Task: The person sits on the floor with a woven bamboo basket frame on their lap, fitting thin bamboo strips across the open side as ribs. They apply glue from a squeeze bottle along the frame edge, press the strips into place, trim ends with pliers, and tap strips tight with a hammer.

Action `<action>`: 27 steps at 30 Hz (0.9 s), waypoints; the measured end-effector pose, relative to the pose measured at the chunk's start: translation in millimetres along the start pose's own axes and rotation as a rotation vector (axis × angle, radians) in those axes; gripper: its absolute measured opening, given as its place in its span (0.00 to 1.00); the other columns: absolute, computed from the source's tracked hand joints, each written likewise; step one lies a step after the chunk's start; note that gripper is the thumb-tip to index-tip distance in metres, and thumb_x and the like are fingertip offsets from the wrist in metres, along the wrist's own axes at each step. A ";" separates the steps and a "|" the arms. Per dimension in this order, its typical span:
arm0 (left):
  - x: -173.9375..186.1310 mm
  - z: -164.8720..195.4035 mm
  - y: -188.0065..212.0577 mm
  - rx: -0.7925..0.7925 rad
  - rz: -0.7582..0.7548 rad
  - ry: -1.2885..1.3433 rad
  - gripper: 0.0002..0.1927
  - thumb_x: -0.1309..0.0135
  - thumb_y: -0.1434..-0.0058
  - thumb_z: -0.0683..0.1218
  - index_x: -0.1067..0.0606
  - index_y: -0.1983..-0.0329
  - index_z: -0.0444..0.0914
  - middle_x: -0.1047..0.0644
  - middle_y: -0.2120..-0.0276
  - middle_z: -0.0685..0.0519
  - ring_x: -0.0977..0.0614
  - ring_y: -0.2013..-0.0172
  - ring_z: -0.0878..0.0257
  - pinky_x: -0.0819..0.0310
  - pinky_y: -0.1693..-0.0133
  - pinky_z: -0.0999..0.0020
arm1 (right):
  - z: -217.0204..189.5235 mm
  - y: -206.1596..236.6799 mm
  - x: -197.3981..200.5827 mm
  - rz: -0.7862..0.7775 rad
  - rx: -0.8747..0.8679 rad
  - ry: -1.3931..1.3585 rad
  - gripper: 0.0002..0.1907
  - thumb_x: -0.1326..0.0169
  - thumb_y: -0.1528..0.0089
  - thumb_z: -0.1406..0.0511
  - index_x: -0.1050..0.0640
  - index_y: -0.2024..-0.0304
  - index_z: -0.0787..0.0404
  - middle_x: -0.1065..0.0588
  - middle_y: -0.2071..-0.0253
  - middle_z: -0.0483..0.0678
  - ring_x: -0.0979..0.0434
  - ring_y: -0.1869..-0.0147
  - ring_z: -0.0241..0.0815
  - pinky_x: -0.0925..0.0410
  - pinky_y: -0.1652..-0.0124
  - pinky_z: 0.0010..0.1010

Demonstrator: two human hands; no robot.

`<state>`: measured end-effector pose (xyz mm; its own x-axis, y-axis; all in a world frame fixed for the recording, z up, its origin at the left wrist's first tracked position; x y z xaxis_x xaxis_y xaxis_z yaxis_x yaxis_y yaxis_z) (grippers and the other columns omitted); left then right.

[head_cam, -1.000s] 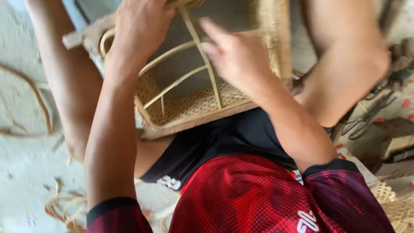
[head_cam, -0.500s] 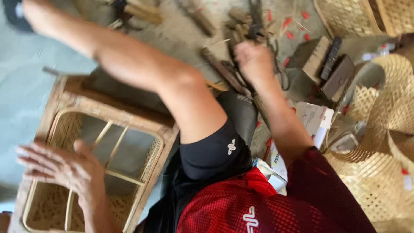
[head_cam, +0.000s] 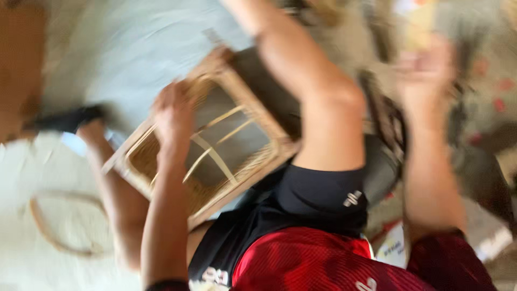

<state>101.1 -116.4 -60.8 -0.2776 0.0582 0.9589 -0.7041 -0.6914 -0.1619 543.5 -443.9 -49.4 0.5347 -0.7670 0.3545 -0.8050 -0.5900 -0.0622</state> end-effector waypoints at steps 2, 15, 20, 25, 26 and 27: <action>-3.9 -1.5 -9.6 -0.040 0.061 -0.011 0.27 0.31 0.42 0.44 0.26 0.41 0.33 0.21 0.52 0.42 0.19 0.52 0.47 0.24 0.50 0.55 | -47.6 -18.9 -1.8 -0.052 -0.014 -0.186 0.09 0.46 0.33 0.60 0.23 0.57 0.60 0.25 0.66 0.52 0.26 0.69 0.48 0.35 0.72 0.38; 12.0 -21.9 -16.5 0.036 0.085 0.099 0.28 0.29 0.44 0.46 0.24 0.41 0.37 0.20 0.57 0.49 0.19 0.57 0.56 0.23 0.56 0.56 | -179.4 23.8 -242.1 -0.463 -0.092 -0.701 0.11 0.53 0.21 0.61 0.28 0.53 0.63 0.28 0.68 0.47 0.33 0.76 0.35 0.42 0.77 0.25; -5.5 -14.3 -6.7 -0.110 0.090 -0.081 0.13 0.34 0.37 0.45 0.23 0.51 0.43 0.21 0.63 0.53 0.21 0.64 0.60 0.25 0.64 0.63 | -155.0 67.6 -296.1 -0.514 -0.184 -0.697 0.13 0.54 0.17 0.63 0.30 0.55 0.64 0.31 0.66 0.47 0.32 0.71 0.37 0.38 0.74 0.27; -8.4 -12.5 8.3 -0.187 0.370 -0.605 0.07 0.45 0.34 0.49 0.24 0.68 0.45 0.30 0.76 0.59 0.26 0.75 0.67 0.33 0.72 0.68 | -139.5 112.4 -312.8 -0.697 -0.138 -0.507 0.09 0.55 0.18 0.58 0.35 0.41 0.54 0.34 0.71 0.42 0.36 0.77 0.29 0.40 0.80 0.21; -12.0 -14.9 10.4 -0.183 0.318 -0.542 0.08 0.45 0.34 0.47 0.25 0.71 0.46 0.31 0.78 0.59 0.28 0.76 0.67 0.35 0.73 0.68 | -137.6 117.9 -315.2 -0.708 -0.137 -0.520 0.14 0.55 0.18 0.58 0.40 0.33 0.51 0.35 0.73 0.41 0.37 0.78 0.28 0.40 0.80 0.20; -15.7 -17.4 10.8 -0.179 0.273 -0.483 0.09 0.45 0.35 0.45 0.26 0.73 0.47 0.33 0.80 0.60 0.29 0.78 0.68 0.37 0.75 0.68 | -136.0 121.8 -315.9 -0.708 -0.128 -0.517 0.18 0.55 0.18 0.58 0.42 0.28 0.49 0.35 0.74 0.41 0.38 0.79 0.28 0.41 0.80 0.21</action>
<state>86.5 -112.3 -81.7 -0.1651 -0.4693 0.8675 -0.7602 -0.4998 -0.4151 241.6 -239.2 -42.1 0.9426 -0.2688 -0.1982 -0.2470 -0.9605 0.1280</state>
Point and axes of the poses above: each hand's wrist, its own y-axis away from the middle knuckle, its own x-axis out of the back of the hand, z = x × y, the point moved 5 cm from there along -y, towards the middle knuckle
